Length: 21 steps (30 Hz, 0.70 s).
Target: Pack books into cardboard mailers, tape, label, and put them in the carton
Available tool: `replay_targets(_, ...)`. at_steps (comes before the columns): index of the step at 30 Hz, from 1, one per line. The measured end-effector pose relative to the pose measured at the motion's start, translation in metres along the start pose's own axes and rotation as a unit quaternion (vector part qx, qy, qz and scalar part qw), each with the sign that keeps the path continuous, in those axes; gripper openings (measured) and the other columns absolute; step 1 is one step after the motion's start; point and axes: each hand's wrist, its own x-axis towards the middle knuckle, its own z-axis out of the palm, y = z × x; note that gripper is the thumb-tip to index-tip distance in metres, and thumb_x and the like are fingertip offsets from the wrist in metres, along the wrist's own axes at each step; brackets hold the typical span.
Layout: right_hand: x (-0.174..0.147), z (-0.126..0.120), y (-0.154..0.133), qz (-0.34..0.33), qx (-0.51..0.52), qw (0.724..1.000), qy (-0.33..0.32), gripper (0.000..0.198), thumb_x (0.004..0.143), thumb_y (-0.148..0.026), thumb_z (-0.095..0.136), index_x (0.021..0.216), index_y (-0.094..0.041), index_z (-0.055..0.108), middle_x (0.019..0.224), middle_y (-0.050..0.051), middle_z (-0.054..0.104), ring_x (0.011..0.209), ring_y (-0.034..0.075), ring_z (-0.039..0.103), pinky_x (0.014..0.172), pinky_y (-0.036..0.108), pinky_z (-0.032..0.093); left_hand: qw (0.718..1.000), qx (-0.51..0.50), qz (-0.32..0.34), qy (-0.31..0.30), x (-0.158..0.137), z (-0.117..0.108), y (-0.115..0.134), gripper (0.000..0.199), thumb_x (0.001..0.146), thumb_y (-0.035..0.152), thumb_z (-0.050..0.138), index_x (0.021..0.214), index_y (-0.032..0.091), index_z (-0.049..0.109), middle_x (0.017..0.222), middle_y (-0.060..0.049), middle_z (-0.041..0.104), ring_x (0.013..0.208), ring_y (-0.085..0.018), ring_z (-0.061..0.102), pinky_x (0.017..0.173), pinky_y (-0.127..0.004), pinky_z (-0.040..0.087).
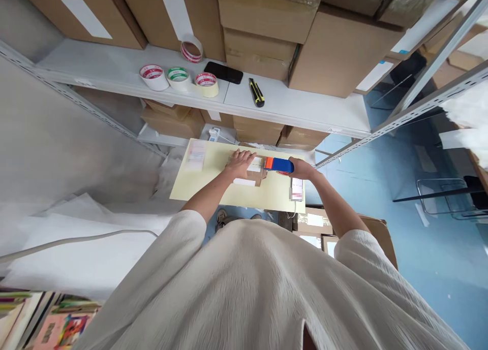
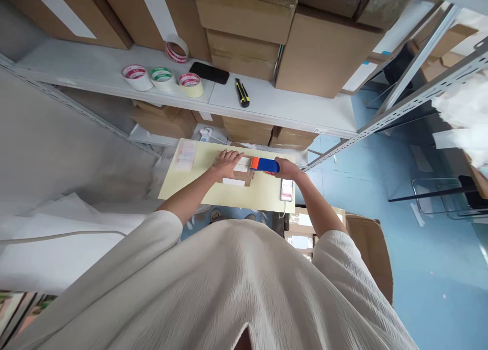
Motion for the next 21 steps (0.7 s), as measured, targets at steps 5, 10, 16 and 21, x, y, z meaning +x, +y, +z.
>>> replay_targets(5,-0.012,-0.013,0.02,0.011,-0.044,0.999,-0.019,0.055,0.088,-0.046,0.093,0.129,-0.027,0.063,0.125,0.014,0.083,0.106,0.034,0.08,0.073,0.034,0.053,0.999,0.033,-0.009,0.007,-0.008,0.003,-0.008,0.138,0.065,0.035,0.091,0.186,0.02,0.027,0.173,-0.024,0.05,0.165,-0.047,0.042,0.146,-0.062,0.005)
replay_targets(10,-0.02,-0.016,0.042,0.027,-0.053,0.997,-0.04,0.058,0.089,-0.047,0.093,0.134,-0.025,0.064,0.127,0.016,0.083,0.107,0.035,0.081,0.079,0.036,0.056,1.0,0.027,-0.012,-0.005,-0.016,0.006,-0.026,0.142,0.06,0.032,0.092,0.185,0.021,0.026,0.175,-0.024,0.049,0.167,-0.047,0.04,0.146,-0.062,0.006)
replay_targets(16,-0.008,0.006,0.038,0.027,-0.081,0.994,-0.061,0.06,0.093,-0.04,0.09,0.143,-0.024,0.061,0.135,0.018,0.081,0.114,0.036,0.079,0.085,0.037,0.055,1.0,0.012,-0.006,-0.004,-0.021,0.01,-0.037,0.14,0.061,0.032,0.091,0.185,0.022,0.027,0.175,-0.022,0.048,0.168,-0.047,0.038,0.145,-0.061,0.005)
replay_targets(21,0.01,0.024,0.01,0.027,-0.155,0.983,-0.09,0.053,0.094,-0.026,0.082,0.143,-0.019,0.062,0.133,0.021,0.08,0.12,0.038,0.075,0.099,0.044,0.053,0.999,0.03,0.001,-0.026,-0.022,0.019,-0.028,0.142,0.061,0.032,0.092,0.186,0.023,0.026,0.177,-0.023,0.046,0.169,-0.046,0.036,0.145,-0.059,0.005)
